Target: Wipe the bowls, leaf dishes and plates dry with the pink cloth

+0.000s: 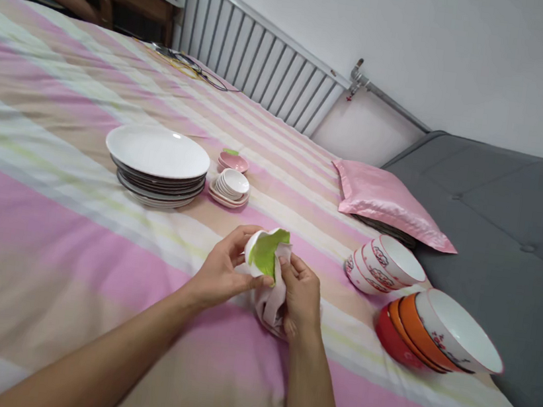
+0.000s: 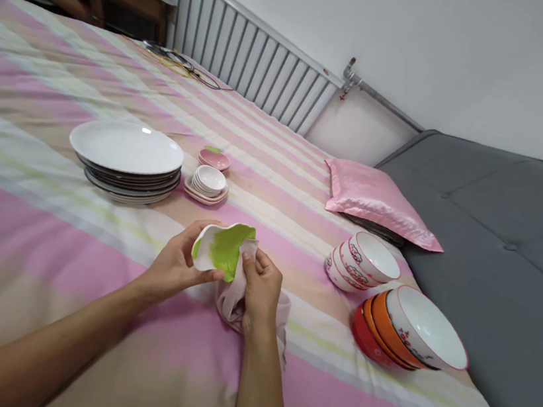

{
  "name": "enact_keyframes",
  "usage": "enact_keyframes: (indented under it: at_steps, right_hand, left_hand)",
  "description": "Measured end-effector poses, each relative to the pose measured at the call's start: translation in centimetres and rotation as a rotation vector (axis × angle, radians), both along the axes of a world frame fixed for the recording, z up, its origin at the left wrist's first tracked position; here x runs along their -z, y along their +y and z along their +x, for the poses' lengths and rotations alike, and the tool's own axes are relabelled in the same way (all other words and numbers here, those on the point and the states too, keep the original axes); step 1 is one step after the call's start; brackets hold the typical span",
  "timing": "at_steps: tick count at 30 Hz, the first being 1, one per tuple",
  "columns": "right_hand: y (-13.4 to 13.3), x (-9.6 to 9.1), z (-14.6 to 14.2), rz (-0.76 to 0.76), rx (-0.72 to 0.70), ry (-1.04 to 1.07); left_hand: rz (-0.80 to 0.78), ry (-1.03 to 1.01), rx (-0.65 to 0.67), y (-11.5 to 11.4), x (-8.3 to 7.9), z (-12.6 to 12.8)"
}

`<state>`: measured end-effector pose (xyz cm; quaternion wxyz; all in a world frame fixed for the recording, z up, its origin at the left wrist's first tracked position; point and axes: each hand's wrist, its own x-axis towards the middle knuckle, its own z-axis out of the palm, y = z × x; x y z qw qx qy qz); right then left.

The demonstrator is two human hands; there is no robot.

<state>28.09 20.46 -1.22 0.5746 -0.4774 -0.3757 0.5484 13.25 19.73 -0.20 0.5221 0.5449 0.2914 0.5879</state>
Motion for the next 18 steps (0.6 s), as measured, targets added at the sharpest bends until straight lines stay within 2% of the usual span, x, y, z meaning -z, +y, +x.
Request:
enact_keyframes:
  at_steps: [14,18]
  right_hand:
    - [-0.29,-0.19,-0.25,0.028,0.023,-0.025]
    - [-0.52,-0.45,-0.48,0.032,0.002,-0.028]
  left_hand:
    - [-0.135,-0.116,0.164,0.1,-0.23,-0.56]
    - [-0.157,-0.14,0.151,0.13,-0.2,-0.71]
